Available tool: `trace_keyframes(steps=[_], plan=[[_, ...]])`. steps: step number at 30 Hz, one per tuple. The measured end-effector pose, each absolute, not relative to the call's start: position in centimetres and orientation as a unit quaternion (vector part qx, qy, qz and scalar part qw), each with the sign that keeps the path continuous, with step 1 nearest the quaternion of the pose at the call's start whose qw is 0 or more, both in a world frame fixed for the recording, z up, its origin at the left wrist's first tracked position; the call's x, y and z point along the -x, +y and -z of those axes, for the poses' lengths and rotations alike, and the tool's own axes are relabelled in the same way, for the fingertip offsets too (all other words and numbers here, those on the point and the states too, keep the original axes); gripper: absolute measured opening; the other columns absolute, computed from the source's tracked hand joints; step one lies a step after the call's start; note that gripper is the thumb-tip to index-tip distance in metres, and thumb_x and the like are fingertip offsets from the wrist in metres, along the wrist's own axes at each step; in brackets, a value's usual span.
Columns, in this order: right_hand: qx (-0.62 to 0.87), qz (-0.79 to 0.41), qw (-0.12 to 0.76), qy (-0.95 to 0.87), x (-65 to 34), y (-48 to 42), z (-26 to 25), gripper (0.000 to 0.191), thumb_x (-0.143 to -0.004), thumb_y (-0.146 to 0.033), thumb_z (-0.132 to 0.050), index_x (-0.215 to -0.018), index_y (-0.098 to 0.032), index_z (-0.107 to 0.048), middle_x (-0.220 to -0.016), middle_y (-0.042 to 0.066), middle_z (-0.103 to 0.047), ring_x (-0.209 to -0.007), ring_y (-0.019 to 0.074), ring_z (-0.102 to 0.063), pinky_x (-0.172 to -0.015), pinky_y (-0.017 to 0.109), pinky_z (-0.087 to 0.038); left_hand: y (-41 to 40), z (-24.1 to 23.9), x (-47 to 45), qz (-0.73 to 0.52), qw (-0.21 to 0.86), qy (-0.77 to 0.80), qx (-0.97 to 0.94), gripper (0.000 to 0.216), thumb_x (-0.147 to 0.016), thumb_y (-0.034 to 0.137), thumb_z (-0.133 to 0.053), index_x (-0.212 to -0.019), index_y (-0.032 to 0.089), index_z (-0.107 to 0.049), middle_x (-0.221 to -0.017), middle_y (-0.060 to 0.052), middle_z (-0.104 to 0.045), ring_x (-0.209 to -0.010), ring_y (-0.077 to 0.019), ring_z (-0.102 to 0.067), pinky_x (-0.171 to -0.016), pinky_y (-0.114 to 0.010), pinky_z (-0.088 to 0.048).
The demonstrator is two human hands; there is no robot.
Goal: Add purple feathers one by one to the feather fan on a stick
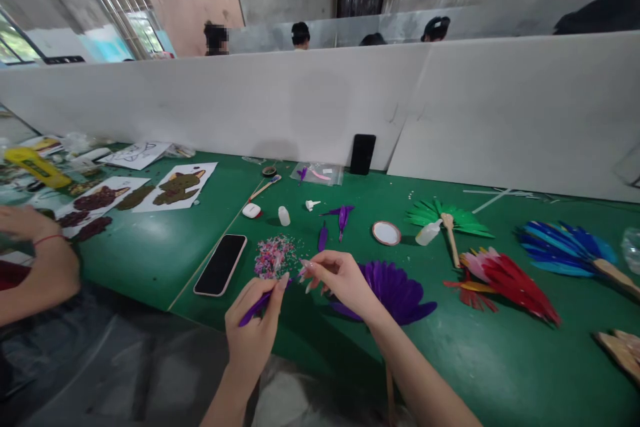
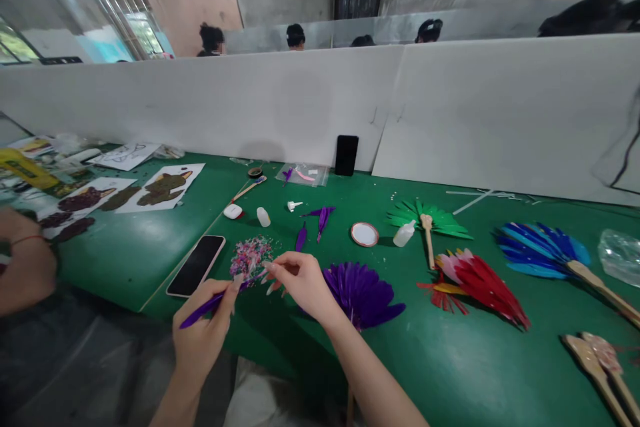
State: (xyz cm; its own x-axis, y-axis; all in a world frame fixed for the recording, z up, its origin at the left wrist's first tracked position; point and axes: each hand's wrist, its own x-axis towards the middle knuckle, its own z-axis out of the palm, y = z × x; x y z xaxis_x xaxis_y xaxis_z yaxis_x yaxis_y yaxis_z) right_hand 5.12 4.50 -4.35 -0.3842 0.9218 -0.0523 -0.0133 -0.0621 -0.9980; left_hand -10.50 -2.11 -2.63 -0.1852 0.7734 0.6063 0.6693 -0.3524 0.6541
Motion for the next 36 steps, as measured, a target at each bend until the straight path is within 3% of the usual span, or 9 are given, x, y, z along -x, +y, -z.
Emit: trace_keyframes(steps=[4,11,17,22,27,30,33,36], plan=[[0.404,-0.588,0.376,-0.591,-5.2,4.5,4.4,0.037,-0.084,-0.052,-0.053,-0.075,-0.016,-0.061,-0.071,0.004,-0.066,-0.056,0.0148,-0.065,-0.042,0.020,-0.041,-1.9,2.5,10.6,-0.506,0.034,0.558,-0.657,0.014,-0.085,0.016,-0.062,-0.071,0.018,-0.060,-0.060,0.003,-0.057,-0.053,-0.0085,-0.053,-0.055,-0.019,-0.043],[0.423,-0.480,0.383,-0.666,-5.5,4.0,3.6,0.030,-0.091,-0.038,-0.049,-0.068,-0.020,-0.052,-0.057,-0.002,-0.052,-0.053,0.0120,-0.053,-0.054,0.023,-0.039,-1.9,2.5,10.7,-0.510,0.031,0.553,-0.658,0.013,-0.084,0.016,-0.061,-0.071,0.019,-0.062,-0.059,0.003,-0.057,-0.054,-0.0092,-0.053,-0.057,-0.020,-0.042],[0.360,-0.550,0.333,-0.676,-6.6,3.5,2.1,0.033,-0.093,-0.041,-0.047,-0.067,-0.019,-0.049,-0.055,-0.004,-0.048,-0.049,0.0097,-0.049,-0.050,0.021,-0.038,-2.1,1.4,11.0,-0.525,0.247,0.625,-0.522,0.032,-0.081,0.033,-0.064,-0.054,0.018,-0.054,-0.045,0.006,-0.042,-0.039,-0.0071,-0.040,-0.041,-0.020,-0.032],[0.301,-0.641,0.318,-0.630,-7.0,3.6,1.8,0.037,-0.091,-0.048,-0.048,-0.068,-0.019,-0.048,-0.057,-0.005,-0.046,-0.049,0.0087,-0.049,-0.050,0.020,-0.041,-2.1,1.5,12.0,-0.561,0.373,0.615,-0.411,0.035,-0.077,0.041,-0.067,-0.055,0.018,-0.051,-0.040,0.008,-0.036,-0.035,-0.0042,-0.031,-0.035,-0.016,-0.023],[0.388,-0.534,0.341,-0.670,-6.6,4.0,2.3,0.038,-0.097,-0.045,-0.035,-0.069,-0.021,-0.043,-0.054,-0.006,-0.045,-0.047,0.0087,-0.048,-0.050,0.020,-0.042,-2.1,2.0,13.4,-0.601,0.397,0.604,-0.341,0.034,-0.073,0.046,-0.071,-0.063,0.018,-0.053,-0.041,0.009,-0.036,-0.034,-0.0036,-0.029,-0.033,-0.015,-0.019],[0.463,-0.392,0.290,-0.740,-5.3,4.7,3.2,0.040,-0.101,-0.038,-0.026,-0.069,-0.021,-0.043,-0.054,-0.004,-0.049,-0.050,0.0109,-0.055,-0.053,0.021,-0.043,-2.0,2.7,13.4,-0.550,0.439,0.607,-0.369,0.040,-0.072,0.049,-0.071,-0.058,0.017,-0.051,-0.041,0.008,-0.037,-0.037,-0.0045,-0.031,-0.037,-0.017,-0.022],[0.483,-0.337,0.257,-0.766,-3.7,5.6,4.6,0.034,-0.096,-0.030,-0.042,-0.067,-0.018,-0.053,-0.061,0.004,-0.060,-0.063,0.0187,-0.063,-0.061,0.028,-0.044,-1.9,4.5,12.4,-0.440,0.527,0.593,-0.421,0.041,-0.069,0.049,-0.074,-0.056,0.017,-0.053,-0.041,0.006,-0.044,-0.041,-0.0064,-0.038,-0.044,-0.019,-0.029],[0.465,-0.315,0.239,-0.792,-2.7,6.2,5.7,0.014,-0.087,-0.023,-0.059,-0.096,-0.014,-0.065,-0.093,0.012,-0.069,-0.082,0.0245,-0.066,-0.070,0.034,-0.048,-1.8,7.4,11.0,-0.317,0.623,0.559,-0.445,0.042,-0.065,0.052,-0.075,-0.057,0.016,-0.055,-0.045,0.002,-0.052,-0.046,-0.0101,-0.047,-0.048,-0.021,-0.034]])
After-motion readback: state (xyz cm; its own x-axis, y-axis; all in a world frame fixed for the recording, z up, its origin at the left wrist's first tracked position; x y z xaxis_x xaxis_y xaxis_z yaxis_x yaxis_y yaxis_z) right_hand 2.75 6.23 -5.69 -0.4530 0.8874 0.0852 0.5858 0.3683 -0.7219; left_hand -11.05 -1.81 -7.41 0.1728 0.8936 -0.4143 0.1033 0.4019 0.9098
